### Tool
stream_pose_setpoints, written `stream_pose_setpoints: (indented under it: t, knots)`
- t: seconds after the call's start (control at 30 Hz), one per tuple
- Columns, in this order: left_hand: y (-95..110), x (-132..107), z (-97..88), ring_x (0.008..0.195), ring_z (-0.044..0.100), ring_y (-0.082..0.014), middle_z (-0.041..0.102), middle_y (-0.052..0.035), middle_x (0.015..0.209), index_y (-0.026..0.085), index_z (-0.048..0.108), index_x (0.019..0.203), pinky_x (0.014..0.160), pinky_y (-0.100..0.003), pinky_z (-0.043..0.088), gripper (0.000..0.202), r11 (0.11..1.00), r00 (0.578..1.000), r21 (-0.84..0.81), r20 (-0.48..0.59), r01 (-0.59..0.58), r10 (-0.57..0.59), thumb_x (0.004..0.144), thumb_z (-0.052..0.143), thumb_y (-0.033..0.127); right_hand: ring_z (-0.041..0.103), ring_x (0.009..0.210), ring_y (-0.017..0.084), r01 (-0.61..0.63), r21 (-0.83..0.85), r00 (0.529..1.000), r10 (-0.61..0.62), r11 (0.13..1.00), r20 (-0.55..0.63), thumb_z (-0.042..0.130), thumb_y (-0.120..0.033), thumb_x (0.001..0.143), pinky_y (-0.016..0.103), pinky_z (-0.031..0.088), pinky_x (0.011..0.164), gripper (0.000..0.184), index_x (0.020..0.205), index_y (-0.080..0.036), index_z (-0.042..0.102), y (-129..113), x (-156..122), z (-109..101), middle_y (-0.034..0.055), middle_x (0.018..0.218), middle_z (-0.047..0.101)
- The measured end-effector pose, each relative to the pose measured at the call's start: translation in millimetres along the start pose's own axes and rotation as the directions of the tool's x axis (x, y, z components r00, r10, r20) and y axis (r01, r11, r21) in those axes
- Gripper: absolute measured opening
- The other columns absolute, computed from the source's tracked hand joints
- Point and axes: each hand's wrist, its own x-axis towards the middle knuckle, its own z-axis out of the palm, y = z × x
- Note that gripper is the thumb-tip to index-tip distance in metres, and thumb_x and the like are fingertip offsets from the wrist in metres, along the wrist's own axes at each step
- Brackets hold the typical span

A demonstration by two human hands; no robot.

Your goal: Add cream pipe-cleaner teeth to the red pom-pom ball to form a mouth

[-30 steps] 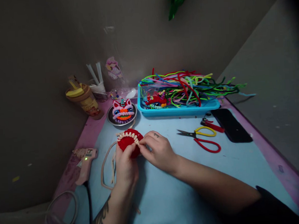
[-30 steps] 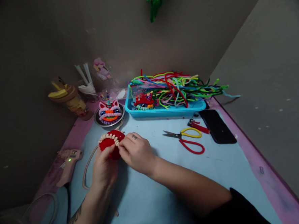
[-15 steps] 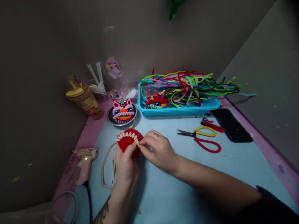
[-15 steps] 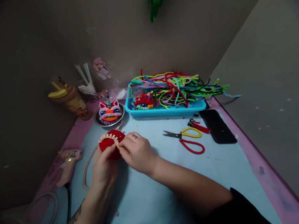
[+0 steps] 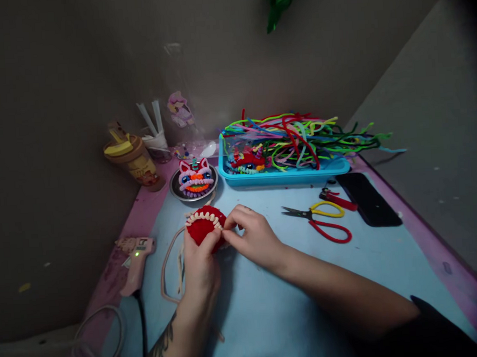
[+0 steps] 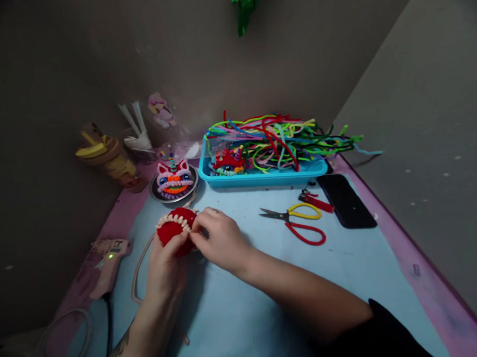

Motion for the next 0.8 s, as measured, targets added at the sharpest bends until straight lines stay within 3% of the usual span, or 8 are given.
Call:
stream_pose_setpoints:
  t: [0.33, 0.5, 0.8]
  knots:
    - [-2.3, 8.7, -9.6, 0.081, 0.063, -0.0162, 0.068, -0.0056, 0.095, 0.015, 0.06, 0.104, 0.078, -0.03, 0.049, 0.048, 0.978, 0.998, 0.203, -0.017, -0.055, 0.06, 0.062, 0.08, 0.025, 0.06, 0.075, 0.015, 0.034, 0.063, 0.993, -0.04, 0.997, 0.106, 0.055, -0.007, 0.081, 0.027, 0.046, 0.07, 0.017, 0.076, -0.019, 0.066, 0.9, 9.5, -15.6, 0.0011, 0.075, 0.066]
    - [3.2, 2.8, -1.9, 0.079, 0.065, -0.0189, 0.07, -0.0049, 0.092, 0.018, 0.058, 0.102, 0.072, -0.029, 0.051, 0.052, 0.939, 0.998, 0.343, -0.038, -0.037, 0.054, 0.057, 0.083, 0.021, 0.056, 0.069, 0.012, -0.03, 0.094, 1.0, 0.031, 0.995, -0.005, 0.063, -0.013, 0.079, 0.023, 0.043, 0.06, 0.006, 0.079, -0.019, 0.063, -1.3, 14.6, -21.1, -0.0005, 0.075, 0.062]
    - [10.8, -7.4, 9.7, 0.082, 0.068, -0.0217, 0.07, -0.0055, 0.092, 0.018, 0.054, 0.102, 0.072, -0.031, 0.053, 0.056, 0.938, 1.0, 0.347, -0.005, -0.016, 0.018, 0.054, 0.083, 0.017, 0.056, 0.07, 0.013, -0.078, 0.044, 0.997, 0.078, 0.996, 0.0, 0.06, -0.009, 0.077, 0.024, 0.044, 0.063, 0.012, 0.07, -0.019, 0.06, 2.5, 14.1, -18.0, -0.0008, 0.073, 0.06]
